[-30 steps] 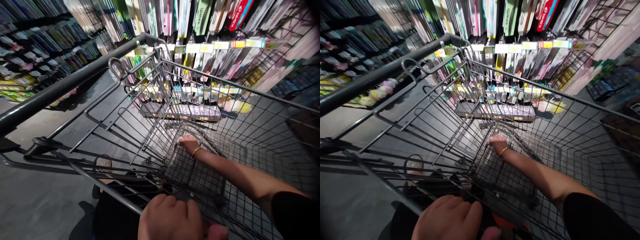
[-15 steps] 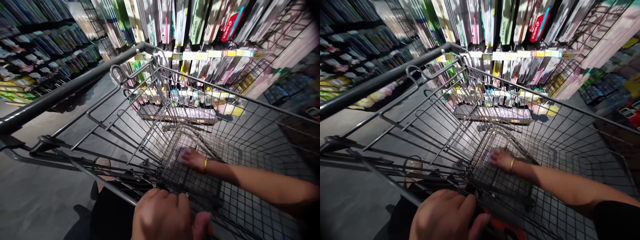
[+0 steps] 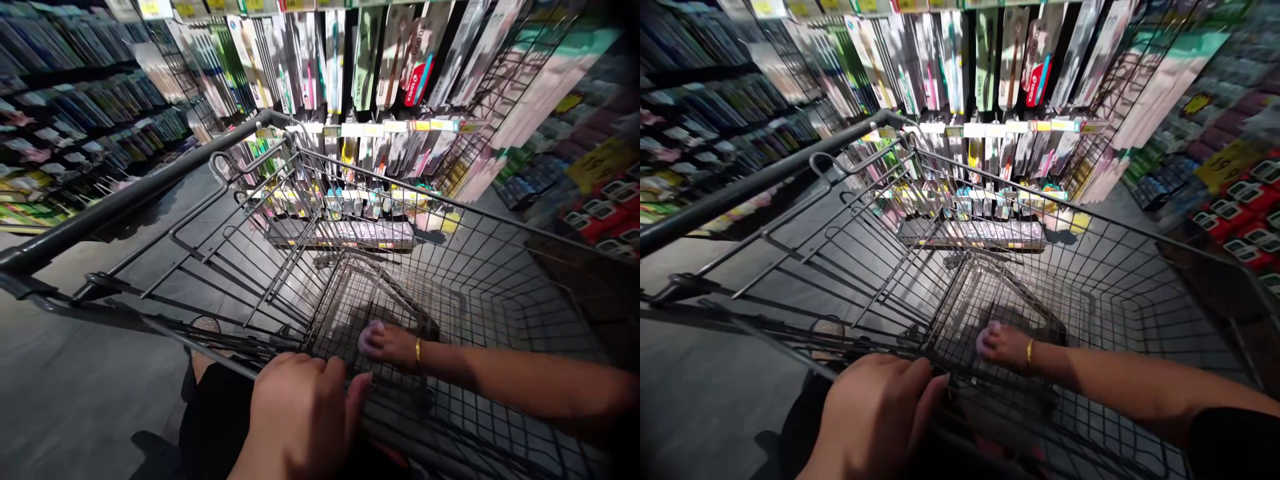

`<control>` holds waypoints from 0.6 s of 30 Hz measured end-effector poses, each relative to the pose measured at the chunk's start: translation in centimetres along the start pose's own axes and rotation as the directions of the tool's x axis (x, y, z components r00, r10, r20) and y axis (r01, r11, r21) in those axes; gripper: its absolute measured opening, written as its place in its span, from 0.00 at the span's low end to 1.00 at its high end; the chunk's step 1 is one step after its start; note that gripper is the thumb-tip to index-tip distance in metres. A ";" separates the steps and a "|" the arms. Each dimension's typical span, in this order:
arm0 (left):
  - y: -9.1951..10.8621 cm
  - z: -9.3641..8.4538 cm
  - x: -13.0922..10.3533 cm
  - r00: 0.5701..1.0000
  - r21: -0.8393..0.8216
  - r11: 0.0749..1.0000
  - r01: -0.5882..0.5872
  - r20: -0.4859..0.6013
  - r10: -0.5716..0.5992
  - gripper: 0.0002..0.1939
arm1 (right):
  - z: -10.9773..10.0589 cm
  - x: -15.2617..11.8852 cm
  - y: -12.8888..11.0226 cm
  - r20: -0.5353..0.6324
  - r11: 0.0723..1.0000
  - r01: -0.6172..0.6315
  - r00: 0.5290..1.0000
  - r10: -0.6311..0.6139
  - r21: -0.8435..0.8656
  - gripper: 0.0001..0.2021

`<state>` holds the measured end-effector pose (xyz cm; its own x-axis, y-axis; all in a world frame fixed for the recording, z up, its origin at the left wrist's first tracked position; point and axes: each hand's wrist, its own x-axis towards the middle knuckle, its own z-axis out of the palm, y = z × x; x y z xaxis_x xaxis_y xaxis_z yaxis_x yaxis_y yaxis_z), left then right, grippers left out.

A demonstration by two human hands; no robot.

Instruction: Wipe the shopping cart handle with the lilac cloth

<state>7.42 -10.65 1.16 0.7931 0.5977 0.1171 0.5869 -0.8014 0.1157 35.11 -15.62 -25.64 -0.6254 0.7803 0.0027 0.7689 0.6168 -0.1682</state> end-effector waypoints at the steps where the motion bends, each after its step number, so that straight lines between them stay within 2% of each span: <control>1: 0.1 0.0 0.0 1.000 0.004 1.000 0.005 -0.006 -0.005 0.20 | 0.5 -0.7 -0.2 -0.007 0.993 0.113 0.994 -0.113 0.012 0.16; 2: 0.1 0.0 -0.1 1.000 0.011 1.000 0.010 -0.013 -0.009 0.21 | 0.7 -1.4 0.3 0.007 0.994 0.107 0.994 -0.107 0.016 0.15; 3: 0.1 0.0 -0.1 1.000 0.019 1.000 0.013 -0.016 -0.013 0.21 | 0.7 -1.9 1.2 0.017 1.000 0.012 1.000 -0.012 0.008 0.14; 4: 0.1 0.0 -0.1 1.000 0.027 1.000 0.015 -0.014 -0.014 0.22 | 0.5 -2.3 2.4 0.012 0.980 -0.198 0.980 0.198 -0.022 0.13; 6: 0.0 -0.3 -0.1 1.000 0.037 0.999 0.019 0.001 -0.019 0.22 | 0.0 -2.7 4.0 -0.029 0.909 -0.411 0.911 0.410 -0.068 0.14; 7: 0.0 -0.4 -0.1 1.000 0.034 0.999 0.022 0.018 -0.022 0.23 | -0.1 -2.8 4.1 -0.045 0.878 -0.472 0.882 0.470 -0.082 0.15; 9: 0.4 -0.9 0.1 0.998 0.005 1.000 0.015 0.063 -0.016 0.22 | 0.3 -2.9 2.9 -0.043 0.891 -0.446 0.895 0.444 -0.081 0.16; 10: 0.9 -1.1 0.3 0.997 -0.018 1.000 0.000 0.083 0.002 0.21 | 0.6 -3.1 2.0 -0.022 0.921 -0.384 0.923 0.383 -0.068 0.16; 11: 1.7 -1.3 0.5 0.995 -0.045 0.999 -0.026 0.094 0.030 0.21 | 0.9 -3.3 1.1 0.006 0.962 -0.270 0.963 0.270 -0.041 0.15; 13: 3.8 -1.4 1.1 0.990 -0.104 0.990 -0.090 0.096 0.100 0.19 | 1.0 -3.9 0.6 0.083 0.993 -0.116 0.990 0.114 0.020 0.14; 14: 5.1 -1.4 1.6 0.987 -0.135 0.984 -0.120 0.089 0.133 0.19 | 0.7 -4.2 1.1 0.113 0.994 -0.106 0.988 0.101 0.038 0.14; 15: 6.3 -1.3 2.0 0.983 -0.166 0.977 -0.135 0.097 0.153 0.18 | 0.2 -4.4 2.0 0.135 0.989 -0.144 0.981 0.138 0.040 0.15; 18: 9.0 -0.8 3.4 0.952 -0.252 0.947 -0.201 0.176 0.249 0.19 | -1.3 -4.7 4.6 0.107 0.951 -0.308 0.946 0.307 -0.009 0.19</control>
<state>15.26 -15.84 3.42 0.9300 0.3660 -0.0335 0.3555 -0.8728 0.3346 41.76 -16.35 -25.17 -0.3693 0.9164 -0.1547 0.9254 0.3474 -0.1515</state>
